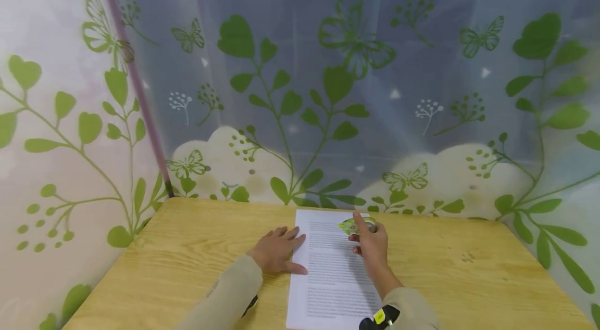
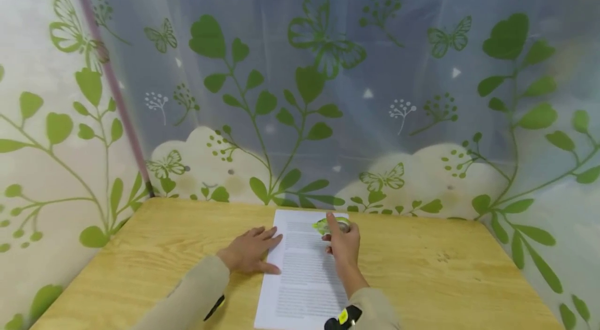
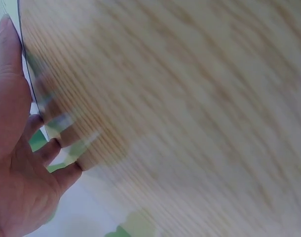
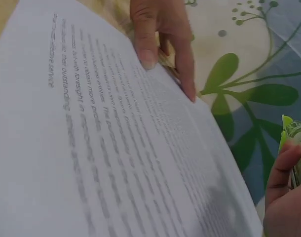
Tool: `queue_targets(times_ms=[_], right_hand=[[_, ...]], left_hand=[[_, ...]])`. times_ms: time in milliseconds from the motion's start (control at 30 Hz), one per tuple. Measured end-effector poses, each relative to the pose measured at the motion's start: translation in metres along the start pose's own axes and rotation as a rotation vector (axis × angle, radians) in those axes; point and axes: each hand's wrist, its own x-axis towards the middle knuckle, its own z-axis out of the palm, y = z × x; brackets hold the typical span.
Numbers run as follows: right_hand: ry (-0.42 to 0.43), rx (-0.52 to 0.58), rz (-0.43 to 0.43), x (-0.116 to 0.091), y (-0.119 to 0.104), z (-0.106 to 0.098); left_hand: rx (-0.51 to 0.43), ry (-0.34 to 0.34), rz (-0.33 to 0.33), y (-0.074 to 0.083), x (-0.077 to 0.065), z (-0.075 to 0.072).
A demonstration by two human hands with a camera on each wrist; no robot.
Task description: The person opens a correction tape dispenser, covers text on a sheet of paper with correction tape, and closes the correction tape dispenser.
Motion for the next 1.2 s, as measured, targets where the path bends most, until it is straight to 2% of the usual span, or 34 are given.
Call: queue_targets(times_ms=[200, 367, 500, 600, 700, 900, 1067, 1200], right_hand=[[0.011, -0.196, -0.099, 0.014, 0.02, 0.023], [0.002, -0.299, -0.147, 0.022, 0.03, 0.041], [0.035, -0.435, -0.192, 0.024, 0.036, 0.049], [0.048, -0.494, -0.207, 0.024, 0.039, 0.05], [0.027, -0.476, -0.198, 0.026, 0.042, 0.05], [-0.018, -0.444, -0.201, 0.03, 0.045, 0.057], [-0.027, -0.451, -0.233, 0.03, 0.048, 0.064], [-0.032, -0.461, -0.254, 0.03, 0.05, 0.068]], left_hand=[[0.037, 0.032, 0.019, 0.002, 0.005, 0.01], [0.055, 0.013, 0.014, 0.005, 0.006, 0.007], [0.052, 0.001, 0.015, 0.008, 0.007, 0.006], [0.057, -0.005, 0.012, 0.008, 0.009, 0.008], [0.069, -0.002, 0.007, 0.006, 0.009, 0.009], [0.083, 0.001, -0.022, 0.005, 0.006, 0.003], [0.075, -0.008, -0.074, 0.007, 0.004, -0.002], [0.127, -0.006, -0.107, 0.009, 0.004, -0.004]])
